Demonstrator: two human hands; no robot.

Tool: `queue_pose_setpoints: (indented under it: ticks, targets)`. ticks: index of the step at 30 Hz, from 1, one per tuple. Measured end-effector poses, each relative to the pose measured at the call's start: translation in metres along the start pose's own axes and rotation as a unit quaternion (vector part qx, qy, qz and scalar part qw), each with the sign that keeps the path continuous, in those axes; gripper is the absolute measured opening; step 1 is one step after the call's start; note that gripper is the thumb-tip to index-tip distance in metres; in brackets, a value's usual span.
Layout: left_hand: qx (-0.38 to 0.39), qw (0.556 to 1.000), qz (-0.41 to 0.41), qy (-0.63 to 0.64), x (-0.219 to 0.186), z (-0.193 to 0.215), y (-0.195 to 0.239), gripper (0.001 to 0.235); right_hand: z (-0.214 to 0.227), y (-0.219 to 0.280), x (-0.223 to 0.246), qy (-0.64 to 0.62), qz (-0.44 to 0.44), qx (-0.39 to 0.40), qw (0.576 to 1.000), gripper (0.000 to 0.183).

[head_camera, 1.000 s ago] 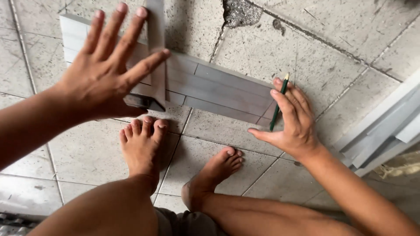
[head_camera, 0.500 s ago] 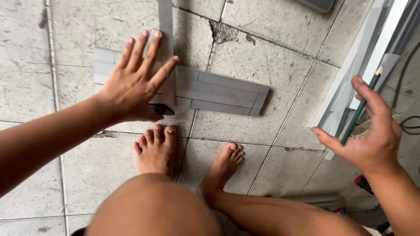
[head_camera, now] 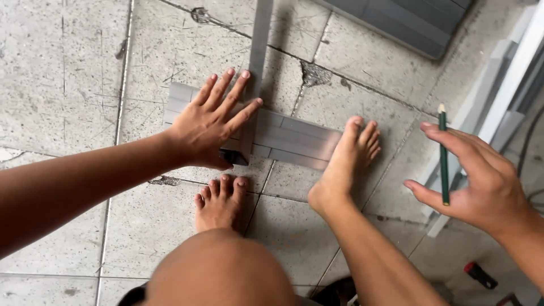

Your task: Measuring and marking aluminum profiles using a metal square and a pencil on a tiled floor.

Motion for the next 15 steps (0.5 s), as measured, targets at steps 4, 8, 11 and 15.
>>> queue_pose_setpoints:
  ticks: [4,8,11,15]
  targets:
    - [0.014,0.999,0.004,0.034,-0.004,0.001,-0.002,0.157,-0.043,-0.044,-0.005,-0.117,0.056,-0.008,0.991,0.057]
    - [0.036,0.998,-0.003,0.046,-0.01,0.0,-0.015,0.154,-0.086,-0.076,0.018,-0.289,0.071,-0.032,0.954,0.014]
    - [0.039,0.994,-0.004,0.102,-0.019,0.001,-0.026,0.15,-0.136,-0.069,0.013,-0.323,0.048,-0.049,0.944,0.03]
    - [0.063,0.993,0.0,0.103,-0.025,-0.001,-0.036,0.16,-0.142,-0.076,0.032,-0.285,0.03,-0.048,0.957,0.038]
Point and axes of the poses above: each hand's wrist, its own y-axis away from the middle knuckle, its own z-axis out of the back of the hand, x = y × z, the point moved 6 cm from there along -y, towards the middle knuckle, and after that the axes turned 1 degree about -x, right-handed, at the moved point
